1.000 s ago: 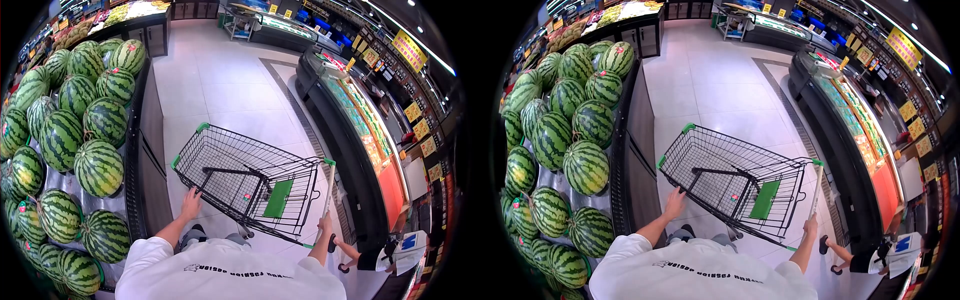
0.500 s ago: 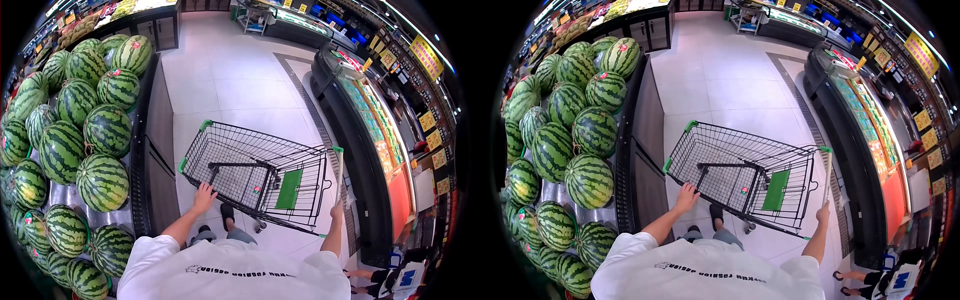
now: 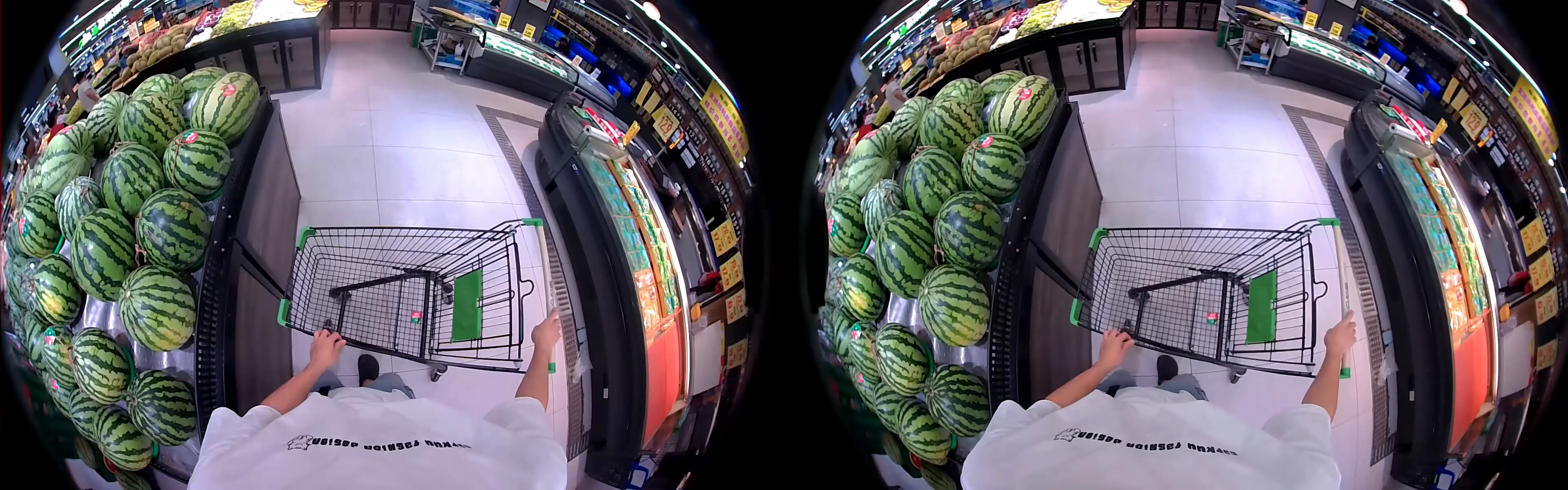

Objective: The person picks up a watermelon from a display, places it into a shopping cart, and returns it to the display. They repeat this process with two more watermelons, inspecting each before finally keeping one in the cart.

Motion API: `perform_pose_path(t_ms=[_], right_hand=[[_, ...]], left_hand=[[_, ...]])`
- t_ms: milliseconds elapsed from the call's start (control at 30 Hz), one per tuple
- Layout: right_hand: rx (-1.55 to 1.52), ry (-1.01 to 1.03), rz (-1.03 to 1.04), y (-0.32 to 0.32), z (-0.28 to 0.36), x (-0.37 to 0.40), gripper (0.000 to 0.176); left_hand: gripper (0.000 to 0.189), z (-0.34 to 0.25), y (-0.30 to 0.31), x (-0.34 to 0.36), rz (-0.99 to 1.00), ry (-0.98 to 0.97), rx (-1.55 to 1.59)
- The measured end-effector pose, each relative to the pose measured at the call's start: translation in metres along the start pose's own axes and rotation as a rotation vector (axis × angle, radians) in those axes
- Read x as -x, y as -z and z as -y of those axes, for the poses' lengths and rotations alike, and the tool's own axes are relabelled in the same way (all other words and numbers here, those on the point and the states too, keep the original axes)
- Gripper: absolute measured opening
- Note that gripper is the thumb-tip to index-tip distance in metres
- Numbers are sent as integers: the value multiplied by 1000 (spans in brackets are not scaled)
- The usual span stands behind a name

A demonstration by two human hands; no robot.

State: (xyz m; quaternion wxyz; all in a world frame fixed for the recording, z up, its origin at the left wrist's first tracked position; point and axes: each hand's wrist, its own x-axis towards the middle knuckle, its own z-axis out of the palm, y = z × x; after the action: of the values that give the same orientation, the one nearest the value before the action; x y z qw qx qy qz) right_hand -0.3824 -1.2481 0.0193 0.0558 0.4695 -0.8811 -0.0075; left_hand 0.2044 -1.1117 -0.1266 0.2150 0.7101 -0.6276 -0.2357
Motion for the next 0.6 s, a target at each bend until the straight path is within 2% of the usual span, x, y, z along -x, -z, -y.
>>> perform_pose_path(t_ms=[233,467,600], right_hand=[[-49,69,83,0,32,-38,74],[-47,91,60,1,56,-37,72],[-45,58,58,3,70,-28,64]], left_hand=[[24,8,5,-14,148,177,4],[27,16,19,-17,195,232,-10],[27,41,14,-15,159,163,18]])
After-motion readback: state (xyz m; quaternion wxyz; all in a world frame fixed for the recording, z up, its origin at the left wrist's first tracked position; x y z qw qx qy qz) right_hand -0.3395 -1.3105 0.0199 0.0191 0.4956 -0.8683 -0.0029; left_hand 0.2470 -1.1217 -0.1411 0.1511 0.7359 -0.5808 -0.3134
